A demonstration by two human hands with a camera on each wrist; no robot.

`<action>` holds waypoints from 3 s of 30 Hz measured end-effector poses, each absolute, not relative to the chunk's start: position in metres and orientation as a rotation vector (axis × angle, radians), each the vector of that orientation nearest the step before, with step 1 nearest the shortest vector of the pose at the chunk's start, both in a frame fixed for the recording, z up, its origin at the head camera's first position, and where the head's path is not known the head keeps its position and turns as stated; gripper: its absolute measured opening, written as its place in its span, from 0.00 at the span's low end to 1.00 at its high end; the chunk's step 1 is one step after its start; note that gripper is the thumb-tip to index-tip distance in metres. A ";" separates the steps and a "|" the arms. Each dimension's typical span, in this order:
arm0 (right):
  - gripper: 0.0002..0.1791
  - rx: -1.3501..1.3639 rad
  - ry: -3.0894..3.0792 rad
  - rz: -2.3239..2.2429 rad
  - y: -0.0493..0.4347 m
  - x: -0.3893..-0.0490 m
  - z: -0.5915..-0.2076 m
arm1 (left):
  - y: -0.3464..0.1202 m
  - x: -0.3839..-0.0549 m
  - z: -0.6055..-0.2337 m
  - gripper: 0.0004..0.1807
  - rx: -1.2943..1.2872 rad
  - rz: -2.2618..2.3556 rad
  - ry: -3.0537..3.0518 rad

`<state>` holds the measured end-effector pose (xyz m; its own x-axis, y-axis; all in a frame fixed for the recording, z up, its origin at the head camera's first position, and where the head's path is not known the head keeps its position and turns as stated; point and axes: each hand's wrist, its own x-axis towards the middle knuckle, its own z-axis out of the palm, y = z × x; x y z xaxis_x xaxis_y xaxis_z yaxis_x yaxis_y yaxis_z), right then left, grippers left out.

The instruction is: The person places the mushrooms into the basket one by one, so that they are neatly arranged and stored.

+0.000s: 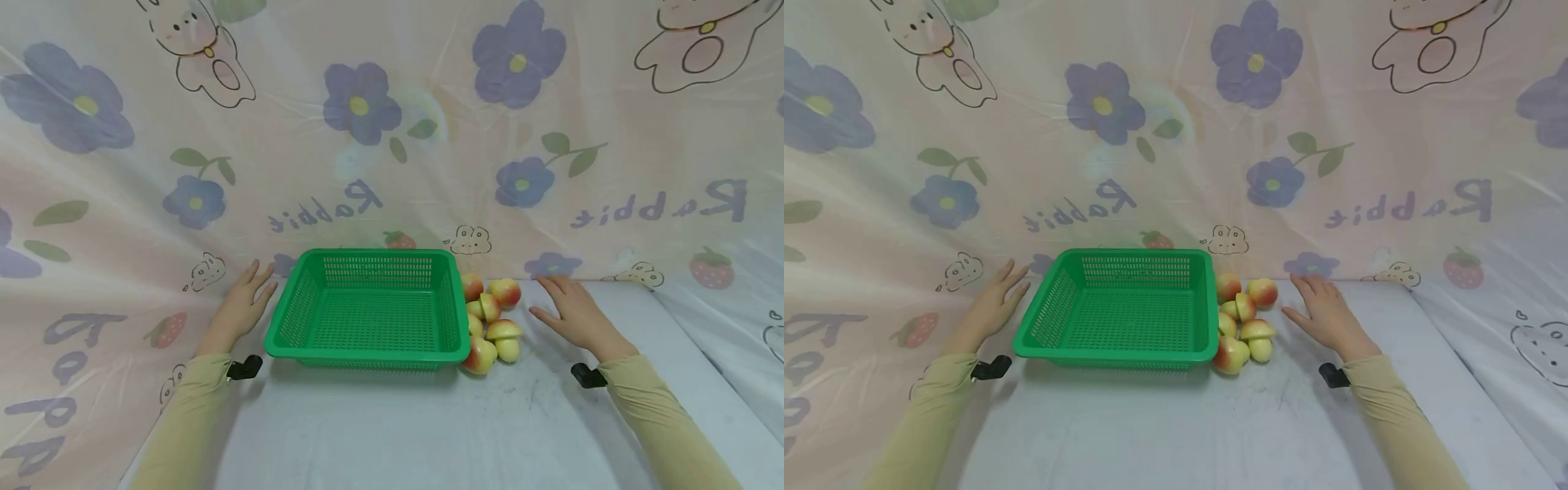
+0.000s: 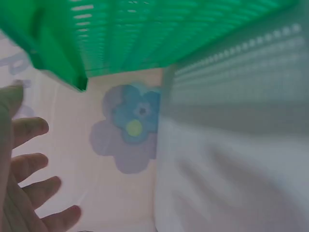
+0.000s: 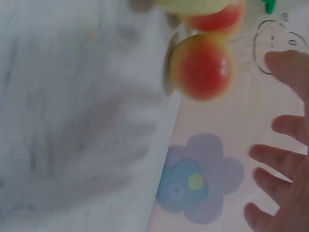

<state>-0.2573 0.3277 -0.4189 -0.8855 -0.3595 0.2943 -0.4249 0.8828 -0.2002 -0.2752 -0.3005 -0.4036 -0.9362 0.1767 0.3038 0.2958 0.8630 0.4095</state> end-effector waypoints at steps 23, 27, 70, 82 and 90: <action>0.31 0.419 -2.857 1.139 0.320 -0.234 -0.404 | -0.301 -0.253 -0.385 0.30 -0.341 -1.317 -2.635; 0.30 0.423 -2.868 1.183 0.319 -0.229 -0.404 | -0.302 -0.250 -0.387 0.31 -0.386 -1.450 -2.622; 0.34 0.334 -2.888 1.827 0.299 -0.231 -0.446 | -0.299 -0.248 -0.405 0.29 -0.232 -1.962 -2.699; 0.36 0.339 -2.910 1.801 0.296 -0.234 -0.449 | -0.296 -0.249 -0.405 0.31 -0.156 -2.138 -2.632; 0.36 0.368 -2.899 1.807 0.293 -0.236 -0.448 | -0.296 -0.248 -0.405 0.30 -0.143 -2.142 -2.631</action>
